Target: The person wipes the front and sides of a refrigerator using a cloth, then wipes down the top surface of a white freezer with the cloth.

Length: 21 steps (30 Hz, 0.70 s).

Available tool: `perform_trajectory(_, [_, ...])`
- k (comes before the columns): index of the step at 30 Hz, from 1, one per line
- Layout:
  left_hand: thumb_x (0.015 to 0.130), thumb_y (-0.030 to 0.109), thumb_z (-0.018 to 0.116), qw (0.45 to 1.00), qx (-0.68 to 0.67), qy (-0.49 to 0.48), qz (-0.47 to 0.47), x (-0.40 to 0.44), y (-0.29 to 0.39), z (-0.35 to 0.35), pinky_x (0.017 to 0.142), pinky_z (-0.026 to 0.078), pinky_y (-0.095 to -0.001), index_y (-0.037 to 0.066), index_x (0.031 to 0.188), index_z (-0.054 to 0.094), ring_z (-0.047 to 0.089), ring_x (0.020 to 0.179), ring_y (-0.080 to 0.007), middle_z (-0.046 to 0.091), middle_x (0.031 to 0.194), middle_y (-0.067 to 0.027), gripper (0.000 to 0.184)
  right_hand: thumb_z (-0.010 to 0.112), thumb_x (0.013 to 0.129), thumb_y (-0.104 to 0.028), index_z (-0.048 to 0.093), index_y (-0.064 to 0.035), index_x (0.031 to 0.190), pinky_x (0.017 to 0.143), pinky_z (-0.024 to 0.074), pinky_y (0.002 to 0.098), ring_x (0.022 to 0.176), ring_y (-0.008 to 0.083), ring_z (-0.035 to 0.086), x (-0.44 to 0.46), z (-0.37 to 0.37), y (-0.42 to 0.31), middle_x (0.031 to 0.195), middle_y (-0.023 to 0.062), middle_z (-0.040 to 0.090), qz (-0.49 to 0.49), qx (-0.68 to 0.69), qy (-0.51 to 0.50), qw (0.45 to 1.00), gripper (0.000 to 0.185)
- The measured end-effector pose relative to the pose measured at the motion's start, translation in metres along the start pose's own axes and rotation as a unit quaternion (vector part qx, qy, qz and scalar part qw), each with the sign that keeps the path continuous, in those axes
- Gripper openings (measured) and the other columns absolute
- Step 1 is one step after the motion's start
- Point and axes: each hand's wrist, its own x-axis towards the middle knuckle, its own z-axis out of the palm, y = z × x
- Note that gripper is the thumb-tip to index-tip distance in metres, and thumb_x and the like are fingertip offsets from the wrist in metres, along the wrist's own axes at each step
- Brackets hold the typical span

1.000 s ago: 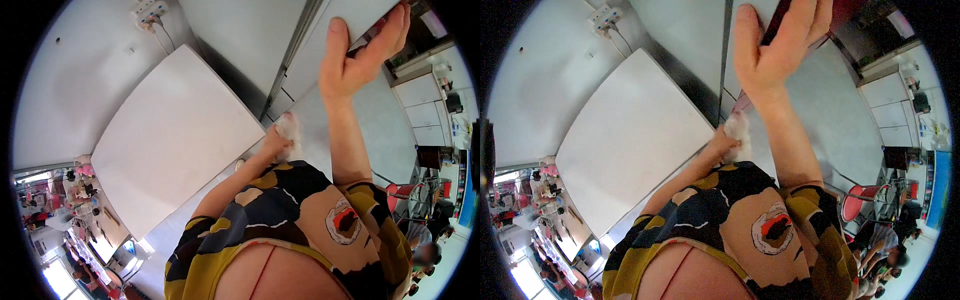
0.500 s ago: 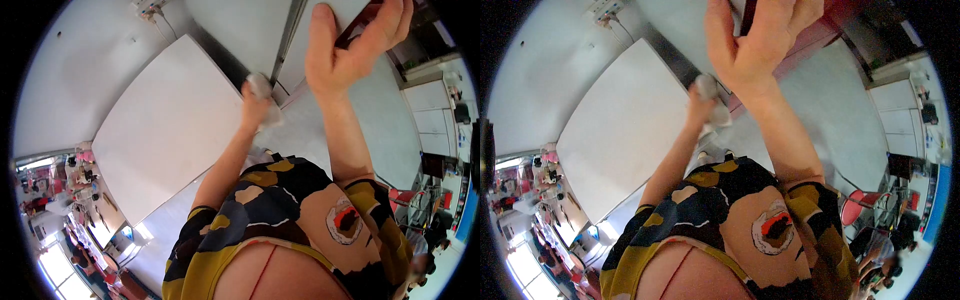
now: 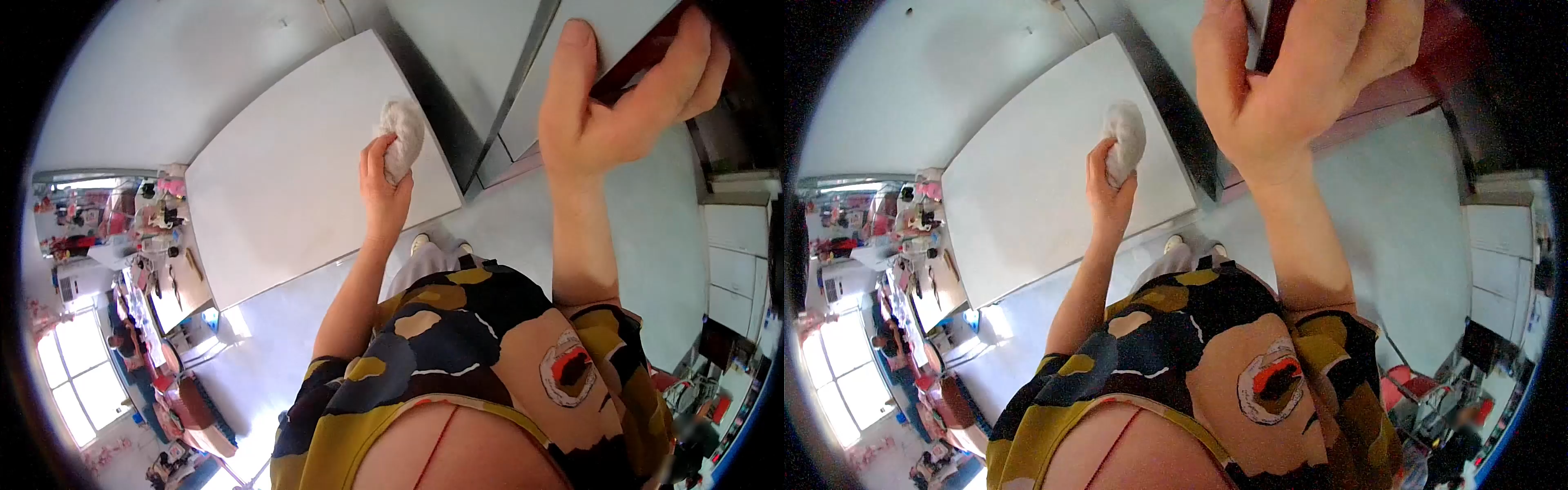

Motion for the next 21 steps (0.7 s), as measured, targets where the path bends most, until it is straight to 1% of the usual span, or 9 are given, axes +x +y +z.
perform_trajectory(4, [0.079,0.024,0.07,0.964,0.123,-0.229,0.056,-0.032,-0.032,0.005,0.109,0.029,-0.0472,0.016,0.134,0.05,0.04,0.129,-0.0367,0.049,0.14,-0.0046,0.06,0.053,0.086,-0.013,0.031,0.0149,0.139,0.108,0.0297,0.0508,0.13,0.0458,0.037,-0.002,-0.007,-0.007,0.142,0.0343,0.033,0.003,-0.01,-0.01,1.0,0.064])
perform_trajectory(6, [0.079,0.022,0.07,0.978,0.102,-0.17,0.068,-0.034,-0.037,0.007,0.108,0.029,-0.0472,0.015,0.132,0.052,0.04,0.128,-0.0372,0.05,0.138,-0.0062,0.056,0.051,0.087,-0.012,0.032,0.0168,0.137,0.107,0.0305,0.0504,0.129,0.0468,0.038,0.0,-0.015,-0.022,0.141,0.035,0.033,0.098,-0.037,-0.088,0.991,0.061])
perform_trajectory(8, [0.081,0.015,0.067,0.994,0.087,-0.019,0.055,-0.036,-0.032,0.008,0.105,0.033,-0.0474,0.012,0.123,0.059,0.043,0.124,-0.0365,0.052,0.134,-0.0107,0.043,0.052,0.088,-0.013,0.032,0.0149,0.138,0.107,0.0302,0.0509,0.129,0.0469,0.038,-0.001,-0.012,-0.019,0.142,0.0338,0.033,0.087,-0.028,-0.074,0.993,0.061])
perform_trajectory(10, [0.081,0.013,0.067,0.995,0.097,0.014,0.034,-0.038,-0.046,0.007,0.104,0.034,-0.0472,0.011,0.122,0.059,0.044,0.123,-0.036,0.052,0.133,-0.0117,0.042,0.052,0.089,-0.015,0.033,0.0131,0.139,0.108,0.03,0.0515,0.13,0.0469,0.037,-0.002,-0.016,-0.022,0.143,0.0326,0.033,0.074,-0.018,-0.06,0.995,0.061])
perform_trajectory(11, [0.08,0.01,0.067,0.993,0.104,0.051,0.017,-0.032,-0.056,0.007,0.103,0.035,-0.047,0.01,0.12,0.059,0.044,0.122,-0.0356,0.052,0.132,-0.0126,0.041,0.056,0.09,-0.014,0.037,0.0078,0.139,0.106,0.0328,0.0461,0.131,0.0387,0.035,0.0,-0.025,-0.029,0.146,0.026,0.031,0.134,0.06,-0.074,0.986,0.057])
perform_trajectory(12, [0.08,0.01,0.068,0.992,0.108,0.063,0.001,-0.031,-0.065,-0.001,0.102,0.036,-0.0463,0.01,0.12,0.06,0.043,0.123,-0.0351,0.051,0.133,-0.0113,0.04,0.06,0.092,-0.013,0.041,0.0026,0.138,0.103,0.0356,0.0408,0.132,0.0306,0.033,0.0,-0.035,-0.038,0.149,0.0193,0.028,0.195,0.14,-0.087,0.967,0.053])
perform_trajectory(14, [0.081,0.01,0.068,0.987,0.137,0.083,-0.01,-0.022,-0.096,-0.017,0.102,0.037,-0.0464,0.011,0.12,0.06,0.043,0.123,-0.0347,0.051,0.133,-0.0108,0.04,0.06,0.089,-0.007,0.05,-0.003,0.133,0.102,0.0367,0.0403,0.129,0.0324,0.037,-0.017,-0.067,-0.075,0.145,0.0188,0.035,0.213,0.224,-0.148,0.939,0.045])
perform_trajectory(16, [0.082,0.011,0.068,0.982,0.163,0.098,-0.022,-0.007,-0.122,-0.035,0.102,0.037,-0.0466,0.011,0.12,0.06,0.042,0.124,-0.0343,0.051,0.133,-0.0103,0.039,0.063,0.083,-0.006,0.051,-0.0074,0.134,0.1,0.0386,0.0425,0.126,0.0378,0.04,-0.054,-0.065,-0.13,0.142,0.019,0.04,0.143,0.439,-0.305,0.833,0.052])
perform_trajectory(21, [0.085,0.012,0.067,0.968,0.228,0.07,-0.083,0.016,-0.165,-0.07,0.103,0.035,-0.0463,0.012,0.12,0.06,0.039,0.127,-0.0318,0.049,0.135,-0.0071,0.036,0.07,0.078,-0.017,0.06,-0.0173,0.125,0.098,0.039,0.05,0.118,0.0422,0.046,-0.103,-0.043,-0.213,0.134,0.0128,0.05,0.297,0.339,-0.467,0.761,0.049])
